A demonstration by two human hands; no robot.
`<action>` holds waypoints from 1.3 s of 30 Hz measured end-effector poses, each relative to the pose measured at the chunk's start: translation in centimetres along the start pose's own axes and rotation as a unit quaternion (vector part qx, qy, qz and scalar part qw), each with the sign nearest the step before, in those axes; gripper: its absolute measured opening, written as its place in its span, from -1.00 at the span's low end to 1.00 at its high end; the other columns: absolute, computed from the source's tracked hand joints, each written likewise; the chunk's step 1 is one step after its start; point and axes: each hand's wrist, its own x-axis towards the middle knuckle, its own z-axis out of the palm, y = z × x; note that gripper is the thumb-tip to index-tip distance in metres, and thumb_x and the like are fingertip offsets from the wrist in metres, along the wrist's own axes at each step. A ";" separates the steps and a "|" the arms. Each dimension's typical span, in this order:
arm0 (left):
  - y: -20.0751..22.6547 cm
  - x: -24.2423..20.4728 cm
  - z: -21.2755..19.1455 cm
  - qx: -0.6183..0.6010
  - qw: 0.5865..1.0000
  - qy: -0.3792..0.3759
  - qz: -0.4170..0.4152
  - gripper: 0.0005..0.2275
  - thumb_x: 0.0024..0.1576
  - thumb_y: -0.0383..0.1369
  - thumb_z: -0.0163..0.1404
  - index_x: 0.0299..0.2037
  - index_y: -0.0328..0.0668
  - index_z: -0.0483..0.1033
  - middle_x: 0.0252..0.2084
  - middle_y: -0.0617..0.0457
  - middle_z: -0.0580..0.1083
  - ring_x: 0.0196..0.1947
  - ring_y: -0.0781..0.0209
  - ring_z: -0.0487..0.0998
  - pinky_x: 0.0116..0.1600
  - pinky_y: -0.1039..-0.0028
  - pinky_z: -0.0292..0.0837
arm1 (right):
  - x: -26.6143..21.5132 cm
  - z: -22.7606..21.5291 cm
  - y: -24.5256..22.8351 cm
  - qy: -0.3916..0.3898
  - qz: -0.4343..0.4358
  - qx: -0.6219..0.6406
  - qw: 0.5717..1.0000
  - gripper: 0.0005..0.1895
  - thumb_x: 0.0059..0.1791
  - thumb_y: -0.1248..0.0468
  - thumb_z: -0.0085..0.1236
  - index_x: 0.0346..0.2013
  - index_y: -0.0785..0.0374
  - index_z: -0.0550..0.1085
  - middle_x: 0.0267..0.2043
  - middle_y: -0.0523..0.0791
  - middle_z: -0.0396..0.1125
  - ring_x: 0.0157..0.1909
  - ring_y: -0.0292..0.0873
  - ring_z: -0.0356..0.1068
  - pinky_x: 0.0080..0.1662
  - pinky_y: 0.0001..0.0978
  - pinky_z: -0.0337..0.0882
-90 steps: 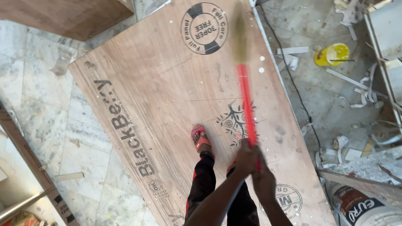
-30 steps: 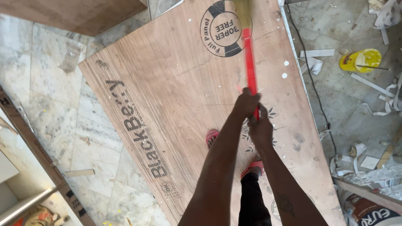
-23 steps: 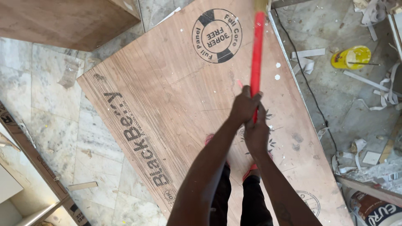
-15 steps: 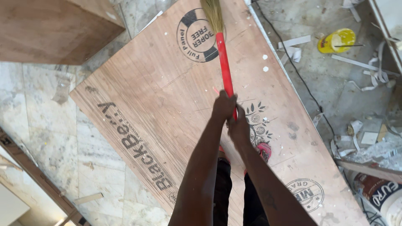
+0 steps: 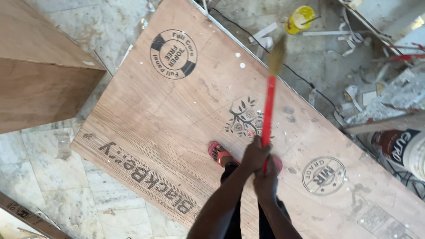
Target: The person sweeps a large wooden panel and the surrounding tiled floor using a red broom. They move debris from the panel onto the floor and then sweep the area around stacked materials.
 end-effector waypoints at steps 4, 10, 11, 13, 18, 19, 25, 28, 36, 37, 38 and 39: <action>-3.8 -0.4 -0.6 -0.017 0.993 0.120 0.017 -0.58 0.19 -0.11 0.00 0.08 -0.26 0.27 -0.21 -0.43 0.53 -0.14 -0.46 0.54 -0.09 -0.07 0.43 | -0.3 1.0 2.2 -0.113 0.028 0.003 0.993 -0.26 0.00 0.20 0.10 0.45 0.08 0.08 -0.19 0.22 0.46 -0.14 0.34 0.48 -0.22 0.11 0.46; -7.7 0.3 -0.7 -0.101 0.984 0.126 -0.074 -0.54 0.17 -0.09 0.02 -0.06 -0.45 0.25 -0.25 -0.48 0.53 -0.21 -0.42 0.64 -0.12 -0.01 0.52 | 1.2 1.1 4.3 -0.192 0.118 -0.026 0.974 -0.39 0.00 0.09 0.08 0.36 -0.10 0.27 -0.16 0.14 0.50 -0.09 0.24 0.50 -0.09 0.05 0.45; -8.5 -0.3 1.1 -0.054 0.988 0.117 -0.087 -0.53 0.18 -0.08 0.00 -0.04 -0.43 0.24 -0.24 -0.50 0.52 -0.19 -0.44 0.61 -0.09 -0.01 0.50 | -0.1 0.4 5.5 -0.190 0.146 -0.024 0.971 -0.40 0.01 0.09 0.06 0.37 -0.12 0.27 -0.17 0.13 0.50 -0.08 0.24 0.51 -0.09 0.04 0.45; -9.4 -0.7 5.9 0.038 0.990 0.098 -0.098 -0.53 0.19 -0.06 -0.03 0.01 -0.40 0.24 -0.20 -0.53 0.51 -0.13 -0.46 0.56 -0.05 0.00 0.46 | -2.8 -1.3 8.7 -0.172 0.194 -0.012 0.966 -0.41 0.00 0.06 0.07 0.35 -0.13 0.28 -0.20 0.11 0.51 -0.10 0.21 0.52 -0.10 0.03 0.45; -10.2 -7.0 18.6 0.052 0.994 -0.039 -0.084 -0.52 0.18 -0.08 -0.01 0.04 -0.41 0.21 -0.19 -0.48 0.52 -0.16 -0.39 0.60 -0.08 0.04 0.51 | -10.6 -9.7 17.5 -0.056 0.186 -0.007 0.981 -0.40 -0.02 0.01 0.13 0.32 -0.08 0.30 -0.23 0.07 0.51 -0.17 0.20 0.52 -0.20 0.02 0.46; -9.8 -8.4 20.5 0.012 0.993 -0.062 -0.097 -0.53 0.14 -0.10 0.01 0.02 -0.38 0.23 -0.20 -0.42 0.53 -0.19 -0.31 0.64 -0.12 0.08 0.55 | -11.8 -11.5 18.4 -0.040 0.195 -0.019 0.980 -0.40 -0.02 -0.01 0.13 0.32 -0.07 0.30 -0.25 0.08 0.51 -0.19 0.21 0.51 -0.21 0.03 0.46; -6.1 -17.1 27.6 0.015 0.990 -0.143 -0.015 -0.58 0.16 -0.11 0.04 -0.03 -0.36 0.31 -0.23 -0.35 0.56 -0.23 -0.21 0.65 -0.16 0.14 0.53 | -18.5 -20.0 18.8 -0.029 0.364 0.025 0.931 -0.33 0.01 0.01 0.03 0.43 -0.12 0.18 -0.42 0.15 0.51 -0.36 0.18 0.53 -0.22 0.01 0.49; -7.0 -20.6 29.1 0.032 0.982 -0.188 -0.001 -0.59 0.15 -0.12 0.03 -0.03 -0.34 0.31 -0.23 -0.35 0.56 -0.22 -0.21 0.65 -0.14 0.13 0.52 | -23.4 -19.8 19.2 0.057 0.299 -0.007 0.953 -0.32 0.02 0.05 0.02 0.43 -0.05 0.13 -0.35 0.14 0.50 -0.33 0.25 0.51 -0.27 0.09 0.46; -16.0 -14.5 21.9 0.263 0.948 -0.179 -0.028 -0.54 0.08 -0.09 0.05 0.01 -0.30 0.31 -0.15 -0.41 0.54 -0.10 -0.34 0.60 -0.02 0.02 0.50 | -22.8 -8.3 19.3 -0.031 0.337 0.101 0.936 -0.32 -0.01 0.19 -0.01 0.38 -0.03 0.02 -0.33 0.26 0.47 -0.25 0.40 0.47 -0.24 0.23 0.42; -15.9 -13.0 19.5 0.259 0.950 -0.166 -0.062 -0.53 0.02 -0.11 0.06 -0.04 -0.34 0.31 -0.17 -0.42 0.55 -0.12 -0.34 0.63 -0.04 0.05 0.57 | -21.3 -6.2 18.4 -0.019 0.280 0.123 0.952 -0.33 -0.02 0.23 -0.01 0.36 0.04 0.02 -0.30 0.24 0.46 -0.27 0.39 0.47 -0.27 0.23 0.42; -15.5 -11.9 17.0 0.247 0.961 -0.112 -0.048 -0.55 0.02 -0.06 0.05 -0.11 -0.33 0.42 -0.18 -0.38 0.56 -0.12 -0.30 0.63 -0.03 0.02 0.51 | -19.9 -4.5 17.2 -0.007 0.223 0.144 0.964 -0.33 -0.03 0.28 -0.01 0.34 0.12 0.01 -0.27 0.23 0.45 -0.28 0.37 0.48 -0.31 0.23 0.42; -14.1 -10.0 14.9 0.278 0.955 -0.097 -0.034 -0.56 0.05 -0.07 0.04 -0.10 -0.33 0.40 -0.17 -0.41 0.54 -0.10 -0.33 0.61 0.00 0.02 0.49 | -18.2 -3.4 16.1 -0.017 0.221 0.154 0.963 -0.36 0.00 0.26 0.03 0.33 0.13 0.05 -0.29 0.24 0.45 -0.27 0.39 0.47 -0.29 0.25 0.40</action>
